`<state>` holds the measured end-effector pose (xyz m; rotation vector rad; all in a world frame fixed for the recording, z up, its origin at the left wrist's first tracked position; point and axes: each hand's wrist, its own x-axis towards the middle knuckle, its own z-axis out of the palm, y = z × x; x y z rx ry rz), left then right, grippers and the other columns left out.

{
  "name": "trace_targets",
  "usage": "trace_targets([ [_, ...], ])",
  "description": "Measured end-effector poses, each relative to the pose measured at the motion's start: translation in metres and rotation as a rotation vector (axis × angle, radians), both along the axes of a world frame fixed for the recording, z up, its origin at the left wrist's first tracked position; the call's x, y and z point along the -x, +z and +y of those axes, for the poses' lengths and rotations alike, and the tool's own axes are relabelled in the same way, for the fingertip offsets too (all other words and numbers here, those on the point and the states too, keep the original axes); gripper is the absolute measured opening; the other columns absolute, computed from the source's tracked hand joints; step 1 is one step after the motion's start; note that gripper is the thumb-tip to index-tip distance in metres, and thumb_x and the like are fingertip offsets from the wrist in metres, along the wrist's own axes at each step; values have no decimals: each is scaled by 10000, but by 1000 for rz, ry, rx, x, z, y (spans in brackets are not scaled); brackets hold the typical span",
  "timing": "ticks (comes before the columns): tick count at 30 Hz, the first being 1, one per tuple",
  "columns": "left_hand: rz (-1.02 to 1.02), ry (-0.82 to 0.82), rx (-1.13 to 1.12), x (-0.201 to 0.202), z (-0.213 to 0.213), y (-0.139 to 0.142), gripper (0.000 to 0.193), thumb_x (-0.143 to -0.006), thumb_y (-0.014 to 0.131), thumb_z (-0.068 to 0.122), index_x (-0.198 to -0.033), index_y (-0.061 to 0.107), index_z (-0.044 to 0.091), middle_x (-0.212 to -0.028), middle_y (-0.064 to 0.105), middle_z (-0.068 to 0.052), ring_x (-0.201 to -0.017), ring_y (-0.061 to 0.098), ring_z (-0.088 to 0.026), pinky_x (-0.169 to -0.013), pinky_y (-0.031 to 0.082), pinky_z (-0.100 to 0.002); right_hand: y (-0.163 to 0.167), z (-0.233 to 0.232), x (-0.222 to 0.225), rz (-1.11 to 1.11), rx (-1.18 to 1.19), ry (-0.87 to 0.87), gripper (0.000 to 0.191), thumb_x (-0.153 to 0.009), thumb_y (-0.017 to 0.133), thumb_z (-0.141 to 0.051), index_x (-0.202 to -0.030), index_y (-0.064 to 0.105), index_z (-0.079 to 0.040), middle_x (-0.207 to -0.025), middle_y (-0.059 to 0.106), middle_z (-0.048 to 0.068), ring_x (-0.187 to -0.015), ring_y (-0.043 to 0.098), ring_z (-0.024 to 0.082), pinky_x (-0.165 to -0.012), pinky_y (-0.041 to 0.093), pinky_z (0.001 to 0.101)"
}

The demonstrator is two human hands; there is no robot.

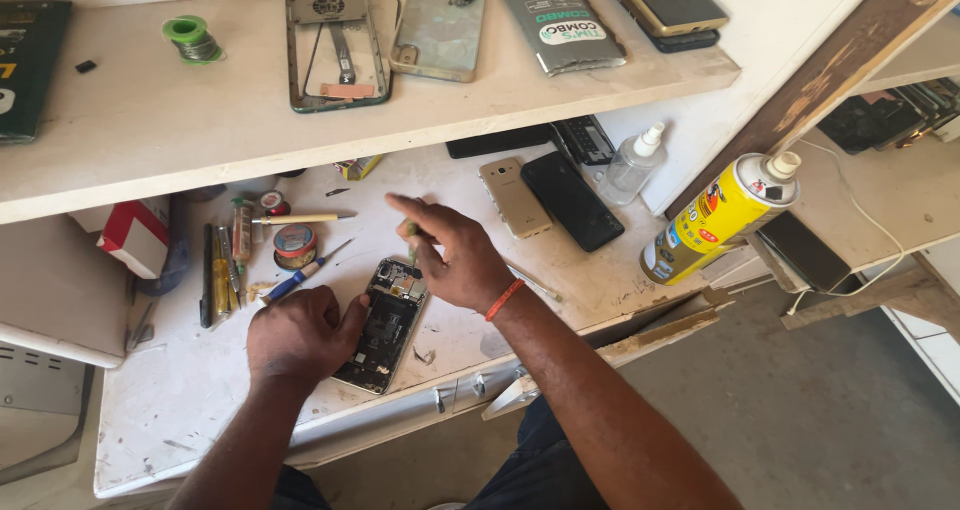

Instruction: The person works at a repair bench on a disassembled smartphone, holding the phone chassis steady with one hand while using a toothbrush to brush its internal components and picking up small parts and tools such as a screwdriver and tweezers to work on the device. The phone remains open on the bench as they continue cleaning and manipulating its internals.

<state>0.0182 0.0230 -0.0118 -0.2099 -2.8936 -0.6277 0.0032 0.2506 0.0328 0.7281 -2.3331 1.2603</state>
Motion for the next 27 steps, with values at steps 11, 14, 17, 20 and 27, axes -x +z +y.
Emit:
trace_targets([
  [11,0,-13,10,0,1,0,497,-839,710,547,-577,644,130,-576,660,-62,-539,660,-306,-570,536,-439,-2,1,-1,184,-78,-32,625,-911,744,-27,-1488,524,-123,-1168,695,151,-1044,695,259,-946,579,367],
  [14,-13,-7,6,1,0,0,493,-837,711,544,-576,647,131,-574,662,-63,-539,662,-304,-572,537,-439,-5,-2,0,87,-8,-93,535,-947,761,-72,-1441,595,-193,-1156,706,137,-986,756,215,-920,622,327],
  [17,-18,-4,0,1,1,0,488,-832,715,540,-577,648,129,-574,662,-65,-540,663,-304,-570,537,-439,-8,-3,-1,-22,22,-90,597,-967,636,-9,-1526,517,-179,-1162,754,112,-1082,763,224,-989,604,339],
  [20,-13,-7,-6,0,0,0,475,-830,717,530,-582,649,130,-572,660,-64,-535,663,-303,-569,539,-436,-8,-4,0,255,-133,-107,610,-940,770,-88,-1492,525,-173,-1178,744,140,-1126,705,306,-1086,532,419],
  [27,1,-9,-19,0,-1,0,471,-839,720,519,-584,650,129,-569,662,-63,-533,661,-306,-569,536,-438,-6,1,-1,37,19,-55,606,-926,698,-34,-1495,527,-155,-1196,725,147,-1121,729,269,-994,591,354],
])
